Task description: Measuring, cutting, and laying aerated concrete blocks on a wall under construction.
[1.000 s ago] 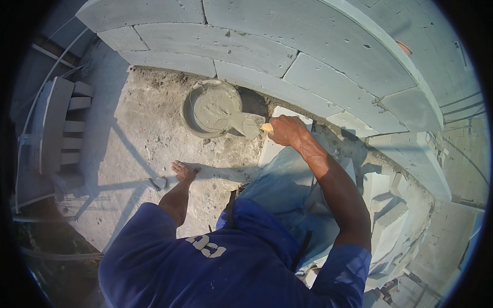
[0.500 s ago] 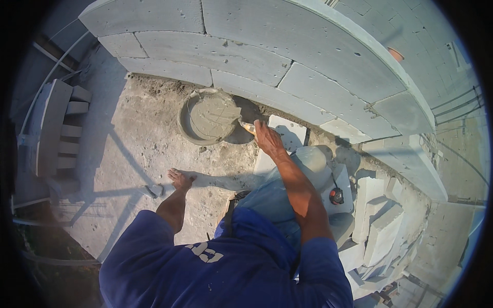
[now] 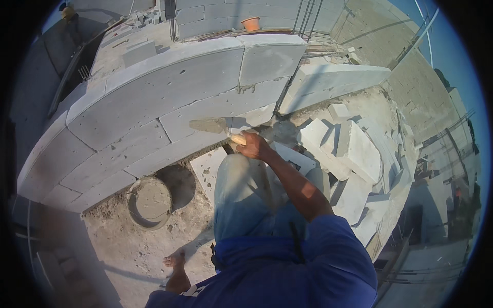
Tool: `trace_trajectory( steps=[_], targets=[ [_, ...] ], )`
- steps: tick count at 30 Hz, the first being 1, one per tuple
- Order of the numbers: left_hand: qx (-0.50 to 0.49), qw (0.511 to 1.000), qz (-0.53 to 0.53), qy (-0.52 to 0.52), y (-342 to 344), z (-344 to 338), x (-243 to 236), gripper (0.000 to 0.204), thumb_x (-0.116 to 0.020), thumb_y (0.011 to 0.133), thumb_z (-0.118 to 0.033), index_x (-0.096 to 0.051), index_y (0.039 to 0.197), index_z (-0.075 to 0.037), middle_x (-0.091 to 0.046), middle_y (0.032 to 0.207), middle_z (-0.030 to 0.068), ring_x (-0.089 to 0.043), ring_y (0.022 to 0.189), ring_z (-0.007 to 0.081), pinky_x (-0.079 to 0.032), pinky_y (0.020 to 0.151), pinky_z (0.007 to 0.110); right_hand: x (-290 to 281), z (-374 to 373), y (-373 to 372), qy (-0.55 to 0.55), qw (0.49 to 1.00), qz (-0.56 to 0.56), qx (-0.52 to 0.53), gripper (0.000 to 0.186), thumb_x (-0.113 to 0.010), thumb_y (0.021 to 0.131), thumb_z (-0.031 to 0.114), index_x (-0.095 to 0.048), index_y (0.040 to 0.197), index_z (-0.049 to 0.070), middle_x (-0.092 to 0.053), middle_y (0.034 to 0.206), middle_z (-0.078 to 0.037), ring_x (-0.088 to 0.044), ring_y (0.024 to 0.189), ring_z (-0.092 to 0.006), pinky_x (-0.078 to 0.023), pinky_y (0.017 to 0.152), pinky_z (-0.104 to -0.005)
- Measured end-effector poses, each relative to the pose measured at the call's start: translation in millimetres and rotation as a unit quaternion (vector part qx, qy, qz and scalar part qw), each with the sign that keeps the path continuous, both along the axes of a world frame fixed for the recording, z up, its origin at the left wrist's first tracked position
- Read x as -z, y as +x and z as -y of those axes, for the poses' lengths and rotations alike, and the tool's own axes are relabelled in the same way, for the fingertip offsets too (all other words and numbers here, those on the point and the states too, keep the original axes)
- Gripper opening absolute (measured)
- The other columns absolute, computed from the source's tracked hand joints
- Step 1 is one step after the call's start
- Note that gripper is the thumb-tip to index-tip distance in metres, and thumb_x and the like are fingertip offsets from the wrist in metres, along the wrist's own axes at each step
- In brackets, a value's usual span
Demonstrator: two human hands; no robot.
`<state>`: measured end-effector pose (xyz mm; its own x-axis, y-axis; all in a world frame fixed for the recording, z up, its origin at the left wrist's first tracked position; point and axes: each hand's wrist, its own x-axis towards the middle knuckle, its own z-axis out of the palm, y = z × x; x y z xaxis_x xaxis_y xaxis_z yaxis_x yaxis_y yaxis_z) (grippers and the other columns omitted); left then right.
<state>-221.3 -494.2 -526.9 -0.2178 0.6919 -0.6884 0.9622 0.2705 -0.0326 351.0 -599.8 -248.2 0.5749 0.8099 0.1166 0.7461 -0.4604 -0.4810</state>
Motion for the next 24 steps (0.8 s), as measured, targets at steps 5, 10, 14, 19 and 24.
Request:
trace_trajectory(
  steps=[5, 10, 14, 19, 24],
  targets=[
    [0.038, 0.998, -0.055, -0.022, -4.3, -13.0, -5.7, 0.147, -0.065, 0.070, -0.081, 0.005, 0.147, 0.022, 0.001, 0.160, 0.0374, 0.003, 0.150, 0.0505, -0.002, 0.121, 0.057, 4.0, 42.7, 14.2, 0.262, 0.886, -0.284, 0.255, 0.032, -0.070, 0.084, 0.028, -0.062, 0.099, 0.001, -0.061, 0.080, -0.004, -0.061, 0.071, -0.0205, -0.050, 0.063, -0.0370],
    [0.021, 0.999, -0.042, 0.004, -5.4, -13.4, 5.0, 0.148, -0.067, 0.068, -0.081, 0.005, 0.148, 0.020, 0.002, 0.161, 0.0355, 0.003, 0.151, 0.0494, -0.003, 0.122, 0.056, 6.7, -6.8, 84.9, 0.484, 0.709, -0.319, 0.402, 0.036, -0.072, 0.085, 0.030, -0.064, 0.100, -0.001, -0.060, 0.080, -0.005, -0.058, 0.065, -0.0167, -0.047, 0.059, -0.0340],
    [0.029, 0.999, -0.027, 0.032, -0.5, -8.3, 6.3, 0.148, -0.068, 0.067, -0.080, 0.005, 0.148, 0.020, 0.002, 0.161, 0.0351, 0.003, 0.151, 0.0492, -0.003, 0.122, 0.056, 23.4, -53.0, 114.9, 0.532, 0.672, -0.334, 0.392, 0.053, -0.076, 0.080, 0.038, -0.062, 0.103, -0.007, -0.065, 0.090, -0.015, -0.065, 0.084, -0.0275, -0.052, 0.076, -0.0393],
    [0.000, 0.999, -0.025, 0.043, -13.7, -17.1, -8.1, 0.149, -0.069, 0.067, -0.080, 0.006, 0.149, 0.019, 0.002, 0.161, 0.0345, 0.002, 0.151, 0.0489, -0.003, 0.122, 0.056, 36.1, -126.9, 61.0, 0.488, 0.719, -0.245, 0.430, 0.078, -0.078, 0.077, 0.041, -0.051, 0.124, -0.015, -0.061, 0.120, -0.034, -0.060, 0.113, -0.0437, -0.046, 0.098, -0.0447],
    [0.007, 1.000, -0.021, 0.011, -12.5, -14.6, 8.4, 0.149, -0.070, 0.066, -0.080, 0.006, 0.149, 0.018, 0.002, 0.161, 0.0339, 0.002, 0.151, 0.0486, -0.003, 0.122, 0.055, 36.2, -161.9, -11.7, 0.445, 0.747, -0.250, 0.426, 0.078, -0.078, 0.080, 0.037, -0.046, 0.131, -0.014, -0.059, 0.125, -0.033, -0.059, 0.117, -0.0422, -0.045, 0.100, -0.0433]
  ],
)
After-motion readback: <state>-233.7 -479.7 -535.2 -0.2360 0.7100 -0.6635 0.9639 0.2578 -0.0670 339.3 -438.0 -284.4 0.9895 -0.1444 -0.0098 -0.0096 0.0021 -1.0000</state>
